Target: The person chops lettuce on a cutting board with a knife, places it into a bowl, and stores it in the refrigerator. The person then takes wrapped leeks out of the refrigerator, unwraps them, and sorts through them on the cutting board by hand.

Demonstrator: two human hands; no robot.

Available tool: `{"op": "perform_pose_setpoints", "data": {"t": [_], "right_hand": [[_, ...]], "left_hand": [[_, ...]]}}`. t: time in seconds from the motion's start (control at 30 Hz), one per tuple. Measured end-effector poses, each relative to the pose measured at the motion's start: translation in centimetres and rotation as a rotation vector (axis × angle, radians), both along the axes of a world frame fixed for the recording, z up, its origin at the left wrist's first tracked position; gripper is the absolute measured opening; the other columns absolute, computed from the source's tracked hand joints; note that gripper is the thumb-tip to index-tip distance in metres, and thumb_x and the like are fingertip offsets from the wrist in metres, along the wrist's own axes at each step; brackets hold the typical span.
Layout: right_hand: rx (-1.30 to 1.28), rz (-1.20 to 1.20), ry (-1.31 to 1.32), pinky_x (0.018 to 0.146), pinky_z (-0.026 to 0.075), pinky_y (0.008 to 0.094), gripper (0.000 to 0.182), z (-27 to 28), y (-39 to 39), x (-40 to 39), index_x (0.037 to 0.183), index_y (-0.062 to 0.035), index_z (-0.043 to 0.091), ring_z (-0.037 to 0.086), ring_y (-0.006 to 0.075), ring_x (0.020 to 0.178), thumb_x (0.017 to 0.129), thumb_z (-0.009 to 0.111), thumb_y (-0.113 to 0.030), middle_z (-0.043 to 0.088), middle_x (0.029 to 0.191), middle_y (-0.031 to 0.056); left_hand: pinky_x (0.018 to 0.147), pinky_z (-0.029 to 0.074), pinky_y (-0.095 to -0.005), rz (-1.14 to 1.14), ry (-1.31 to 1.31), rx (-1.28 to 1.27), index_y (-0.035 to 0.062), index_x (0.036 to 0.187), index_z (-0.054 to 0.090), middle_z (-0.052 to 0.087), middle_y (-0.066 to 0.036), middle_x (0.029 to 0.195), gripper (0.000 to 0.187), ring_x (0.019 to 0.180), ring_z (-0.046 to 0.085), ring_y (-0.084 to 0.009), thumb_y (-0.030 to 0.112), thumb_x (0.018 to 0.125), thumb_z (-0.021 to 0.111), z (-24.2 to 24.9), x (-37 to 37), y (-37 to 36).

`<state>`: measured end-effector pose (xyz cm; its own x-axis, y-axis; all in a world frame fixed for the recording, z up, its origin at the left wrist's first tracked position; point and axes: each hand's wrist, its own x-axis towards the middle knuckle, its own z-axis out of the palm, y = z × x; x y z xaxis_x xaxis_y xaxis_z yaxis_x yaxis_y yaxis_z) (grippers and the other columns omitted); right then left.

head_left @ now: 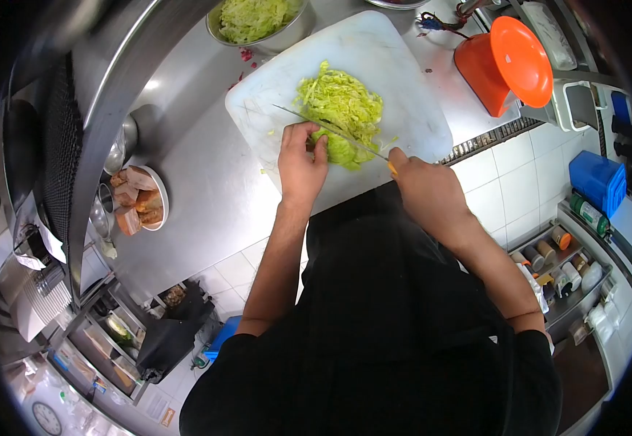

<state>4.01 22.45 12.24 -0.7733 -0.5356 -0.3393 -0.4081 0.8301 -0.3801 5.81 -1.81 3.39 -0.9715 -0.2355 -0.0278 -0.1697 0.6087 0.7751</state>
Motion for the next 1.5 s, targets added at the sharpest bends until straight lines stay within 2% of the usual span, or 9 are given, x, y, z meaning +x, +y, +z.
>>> {"op": "perform_pose_setpoints", "data": {"t": [0.2, 0.4, 0.6, 0.7, 0.77, 1.07, 1.3, 1.37, 1.5], "right_hand": [[0.027, 0.027, -0.032, 0.065, 0.059, 0.0484, 0.023, -0.2, 0.1, -0.1, 0.117, -0.0057, 0.057, 0.074, 0.0363, 0.074, 0.094, 0.057, -0.005, 0.072, 0.083, 0.0152], [-0.106, 0.018, -0.065, 0.073, 0.058, 0.0520, 0.028, -7.7, -3.6, -3.1, 0.124, -0.0046, 0.058, 0.074, 0.0400, 0.082, 0.097, 0.053, -0.008, 0.074, 0.088, 0.0175], [-0.054, 0.035, -0.076, 0.075, 0.057, 0.0523, 0.028, -2.2, -2.7, -3.7, 0.125, -0.0045, 0.057, 0.074, 0.0406, 0.085, 0.098, 0.051, -0.006, 0.074, 0.089, 0.0188], [0.001, 0.058, -0.100, 0.074, 0.058, 0.0517, 0.029, 0.4, -1.2, -2.8, 0.126, -0.0043, 0.057, 0.074, 0.0399, 0.085, 0.097, 0.053, -0.005, 0.074, 0.089, 0.0182], [0.041, 0.041, -0.129, 0.073, 0.058, 0.0514, 0.031, 1.1, -0.7, -2.2, 0.127, -0.0043, 0.057, 0.075, 0.0394, 0.085, 0.096, 0.054, -0.005, 0.074, 0.088, 0.0177], [-0.052, 0.046, -0.064, 0.069, 0.056, 0.0524, 0.027, -7.8, -3.8, -3.7, 0.125, -0.0066, 0.056, 0.073, 0.0397, 0.080, 0.101, 0.060, -0.018, 0.074, 0.087, 0.0186], [-0.091, 0.047, -0.023, 0.069, 0.056, 0.0528, 0.021, -3.0, -2.6, -3.8, 0.118, -0.0057, 0.055, 0.073, 0.0404, 0.080, 0.103, 0.060, -0.019, 0.074, 0.086, 0.0187], [-0.033, 0.068, -0.033, 0.068, 0.056, 0.0527, 0.020, -0.4, -1.7, -3.1, 0.115, -0.0054, 0.055, 0.073, 0.0401, 0.079, 0.102, 0.062, -0.019, 0.073, 0.085, 0.0181], [0.040, 0.062, -0.061, 0.069, 0.058, 0.0497, 0.024, 1.0, -0.9, -1.8, 0.119, -0.0043, 0.058, 0.075, 0.0379, 0.082, 0.095, 0.056, -0.006, 0.074, 0.088, 0.0176]], "left_hand": [[0.069, 0.057, -0.0357, -0.003, 0.054, 0.016, 0.0025, 0.114, 0.066, 0.067, -0.014, 0.110, 0.023, 0.079, 0.072, -0.0252, 0.002, 0.093, 0.075, -0.5, 0.3, -0.1], [0.071, 0.058, -0.0350, -0.023, 0.075, 0.008, 0.0022, 0.114, 0.066, 0.068, -0.014, 0.111, 0.024, 0.079, 0.072, -0.0260, 0.002, 0.092, 0.075, -0.8, 0.3, -0.4], [0.071, 0.057, -0.0356, -0.019, 0.057, 0.027, 0.0022, 0.114, 0.066, 0.067, -0.014, 0.109, 0.024, 0.078, 0.073, -0.0252, 0.003, 0.092, 0.076, -1.0, 0.4, -0.6], [0.079, 0.063, -0.0334, 0.024, -0.042, 0.025, 0.0009, 0.115, 0.067, 0.067, -0.014, 0.108, 0.024, 0.093, 0.070, -0.0233, 0.001, 0.093, 0.077, -0.4, 0.5, -0.3], [0.073, 0.059, -0.0354, 0.013, 0.018, -0.007, 0.0021, 0.112, 0.066, 0.067, -0.014, 0.108, 0.022, 0.082, 0.071, -0.0242, 0.003, 0.093, 0.076, -1.1, 0.6, -0.3], [0.078, 0.064, -0.0341, -0.018, 0.041, 0.003, 0.0006, 0.113, 0.067, 0.068, -0.014, 0.110, 0.023, 0.091, 0.071, -0.0250, 0.000, 0.092, 0.076, -0.8, 0.7, -0.3], [0.076, 0.064, -0.0335, 0.005, 0.035, 0.006, 0.0003, 0.111, 0.067, 0.067, -0.014, 0.109, 0.021, 0.092, 0.071, -0.0254, 0.001, 0.092, 0.077, -0.6, 0.8, -0.2], [0.073, 0.059, -0.0363, 0.009, 0.072, -0.014, 0.0017, 0.108, 0.065, 0.067, -0.013, 0.106, 0.020, 0.082, 0.071, -0.0263, 0.002, 0.092, 0.076, -1.2, 0.9, -0.2], [0.071, 0.057, -0.0385, 0.010, 0.075, -0.048, 0.0030, 0.105, 0.065, 0.067, -0.013, 0.104, 0.018, 0.078, 0.071, -0.0276, 0.003, 0.091, 0.077, -1.5, 1.0, -0.3]]}}
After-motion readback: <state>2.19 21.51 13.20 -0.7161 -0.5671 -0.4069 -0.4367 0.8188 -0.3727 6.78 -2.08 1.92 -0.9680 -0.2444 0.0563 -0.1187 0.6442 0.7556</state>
